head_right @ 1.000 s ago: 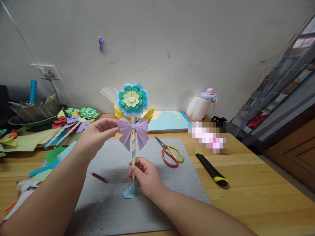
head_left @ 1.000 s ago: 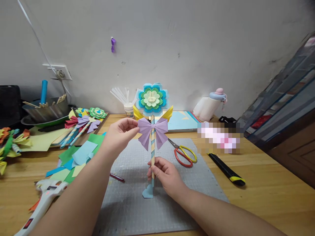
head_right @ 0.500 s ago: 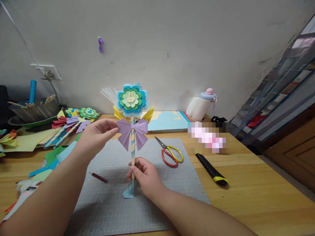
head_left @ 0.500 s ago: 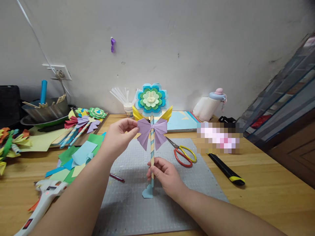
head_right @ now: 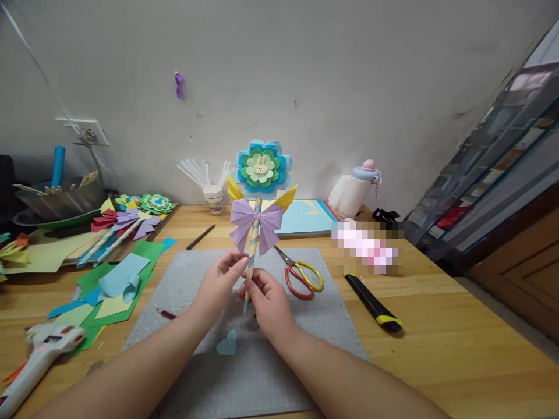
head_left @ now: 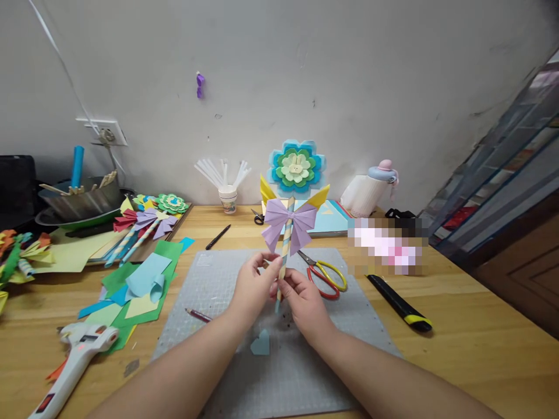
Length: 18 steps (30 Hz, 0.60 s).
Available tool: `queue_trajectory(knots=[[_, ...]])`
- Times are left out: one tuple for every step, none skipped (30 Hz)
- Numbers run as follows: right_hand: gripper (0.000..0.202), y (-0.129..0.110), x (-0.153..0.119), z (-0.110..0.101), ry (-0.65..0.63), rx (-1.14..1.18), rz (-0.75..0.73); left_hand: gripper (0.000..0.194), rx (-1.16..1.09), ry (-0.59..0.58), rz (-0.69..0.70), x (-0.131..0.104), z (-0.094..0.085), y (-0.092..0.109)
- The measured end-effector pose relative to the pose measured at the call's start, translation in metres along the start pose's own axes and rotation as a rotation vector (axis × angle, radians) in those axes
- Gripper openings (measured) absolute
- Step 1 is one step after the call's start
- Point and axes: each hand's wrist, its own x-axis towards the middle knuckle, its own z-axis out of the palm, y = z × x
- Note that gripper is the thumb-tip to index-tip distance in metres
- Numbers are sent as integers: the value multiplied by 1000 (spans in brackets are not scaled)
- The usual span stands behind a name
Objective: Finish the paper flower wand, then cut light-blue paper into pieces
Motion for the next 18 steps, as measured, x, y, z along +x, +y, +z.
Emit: queue_trajectory(knots=[[30,0,1,0,-5,-15,-6,24,12,-26,4,-2,1,-3],[31,0,3,-1,-14,-34,-12,23,21,-40,14,-2,1,-5],[32,-1,4,-2,-27,-56,-16,23,27,-44,26,-2,0,-6],[32,-1,5,-3,-42,-82,-19,22,32,-44,38,-2,-1,-7],[31,-2,5,-6,-57,-113,-24,23,36,-42,48,-2,-3,-7],[30,-5,6,-9,-65,-149,-32,24,41,-39,55,-1,-5,-7],[29,-9,7,-14,-59,-189,-45,25,47,-34,60,-1,-7,-8],[28,-14,7,-19,-36,-230,-64,27,54,-27,63,0,-9,-8],[29,-21,8,-25,6,-269,-88,28,60,-18,65,0,-10,-9],[31,-29,10,-30,64,-300,-118,29,66,-7,67,-1,-10,-10],[33,-38,12,-35,131,-327,-152,29,71,5,69,-1,-11,-11],[32,-48,15,-39,195,-346,-188,29,76,15,71,-1,-10,-12],[29,-58,19,-42,256,-364,-229,29,81,24,73,-2,-10,-13],[25,-68,24,-44,313,-389,-278,28,87,30,76,-3,-9,-14],[21,-77,30,-45,338,-401,-312,28,93,34,80,-4,-9,-14],[19,-84,36,-45,334,-406,-328,27,99,36,84,-5,-8,-15],[19,-91,42,-44,319,-419,-330,26,106,38,89,-6,-8,-14],[19,-96,49,-44,295,-429,-320,25,114,39,95,-7,-7,-13]])
